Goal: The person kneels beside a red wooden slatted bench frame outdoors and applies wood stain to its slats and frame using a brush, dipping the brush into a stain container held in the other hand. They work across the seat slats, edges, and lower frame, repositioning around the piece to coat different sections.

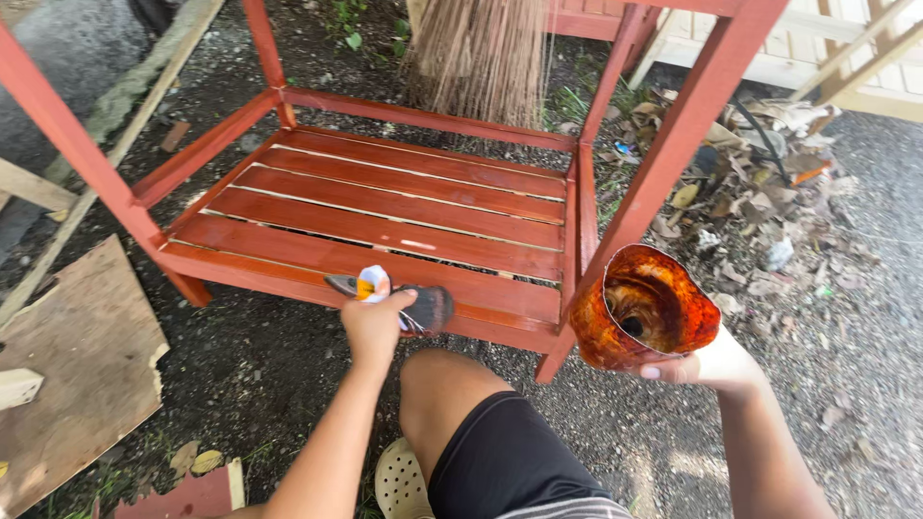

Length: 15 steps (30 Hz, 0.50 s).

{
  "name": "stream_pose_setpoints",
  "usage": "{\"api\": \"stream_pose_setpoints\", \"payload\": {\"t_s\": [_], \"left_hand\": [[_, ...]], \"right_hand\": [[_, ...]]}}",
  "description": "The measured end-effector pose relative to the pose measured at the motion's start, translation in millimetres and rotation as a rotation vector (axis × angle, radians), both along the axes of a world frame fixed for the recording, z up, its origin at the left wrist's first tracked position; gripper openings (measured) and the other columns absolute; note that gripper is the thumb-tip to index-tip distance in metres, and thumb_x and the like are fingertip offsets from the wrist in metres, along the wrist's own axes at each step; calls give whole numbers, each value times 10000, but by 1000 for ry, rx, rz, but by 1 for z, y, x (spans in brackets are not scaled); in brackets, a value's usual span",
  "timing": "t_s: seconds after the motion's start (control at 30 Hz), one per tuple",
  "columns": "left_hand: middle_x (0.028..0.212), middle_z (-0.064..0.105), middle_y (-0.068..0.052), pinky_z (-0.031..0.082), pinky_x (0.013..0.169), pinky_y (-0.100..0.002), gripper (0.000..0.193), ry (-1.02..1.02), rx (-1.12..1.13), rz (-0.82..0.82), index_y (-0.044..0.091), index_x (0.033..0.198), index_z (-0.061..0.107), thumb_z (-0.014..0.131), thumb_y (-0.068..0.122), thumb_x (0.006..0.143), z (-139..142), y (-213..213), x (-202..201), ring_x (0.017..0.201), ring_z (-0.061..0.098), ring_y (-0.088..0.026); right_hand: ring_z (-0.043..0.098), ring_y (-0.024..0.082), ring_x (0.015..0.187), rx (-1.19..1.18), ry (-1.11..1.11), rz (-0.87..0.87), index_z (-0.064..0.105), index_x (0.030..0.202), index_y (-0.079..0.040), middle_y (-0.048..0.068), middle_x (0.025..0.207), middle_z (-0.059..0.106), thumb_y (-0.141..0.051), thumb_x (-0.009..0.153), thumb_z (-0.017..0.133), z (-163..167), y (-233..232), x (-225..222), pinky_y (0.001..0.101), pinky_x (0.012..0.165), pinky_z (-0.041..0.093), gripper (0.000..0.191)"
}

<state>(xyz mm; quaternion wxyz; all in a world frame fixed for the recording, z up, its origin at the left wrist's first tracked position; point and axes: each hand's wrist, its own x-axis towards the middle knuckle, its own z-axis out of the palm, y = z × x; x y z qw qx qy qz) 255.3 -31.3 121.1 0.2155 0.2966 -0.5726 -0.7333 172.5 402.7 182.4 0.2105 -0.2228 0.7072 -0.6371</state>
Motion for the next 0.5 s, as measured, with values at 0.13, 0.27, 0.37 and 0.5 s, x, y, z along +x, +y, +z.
{"api": "stream_pose_setpoints", "payload": {"t_s": [0.13, 0.27, 0.37, 0.5], "left_hand": [[703, 678, -19, 492, 491, -302, 153, -100, -38, -23, -6, 748, 686, 833, 30, 725, -13, 35, -9, 581, 643, -103], [678, 631, -4, 450, 491, -298, 230, -3, -14, -162, -5, 712, 642, 864, 51, 723, -31, 128, -28, 573, 596, -94], [665, 621, -4, 453, 480, -308, 207, -31, 15, -221, 17, 730, 651, 854, 58, 716, -31, 156, -39, 556, 597, -102], [660, 687, -31, 492, 469, -317, 168, -141, -42, -263, 15, 716, 694, 852, 61, 685, -19, 113, -47, 551, 658, -122]], "right_hand": [[625, 225, 1218, 42, -23, -8, 539, 1416, 5, 129, 1344, 674, -168, 515, 940, 12, -1, 5, 397, 1048, 496, 1001], [614, 216, 1235, 84, 16, -16, 524, 1424, -6, 121, 1354, 665, -183, 521, 942, 28, 0, 13, 389, 1066, 484, 1011], [600, 209, 1246, 100, 19, -20, 516, 1426, -14, 113, 1362, 655, -184, 524, 942, 34, 5, 18, 385, 1081, 470, 1012], [616, 201, 1233, 127, -17, -51, 536, 1424, -29, 103, 1346, 669, -192, 524, 933, 33, 18, 20, 382, 1083, 474, 998]]}}
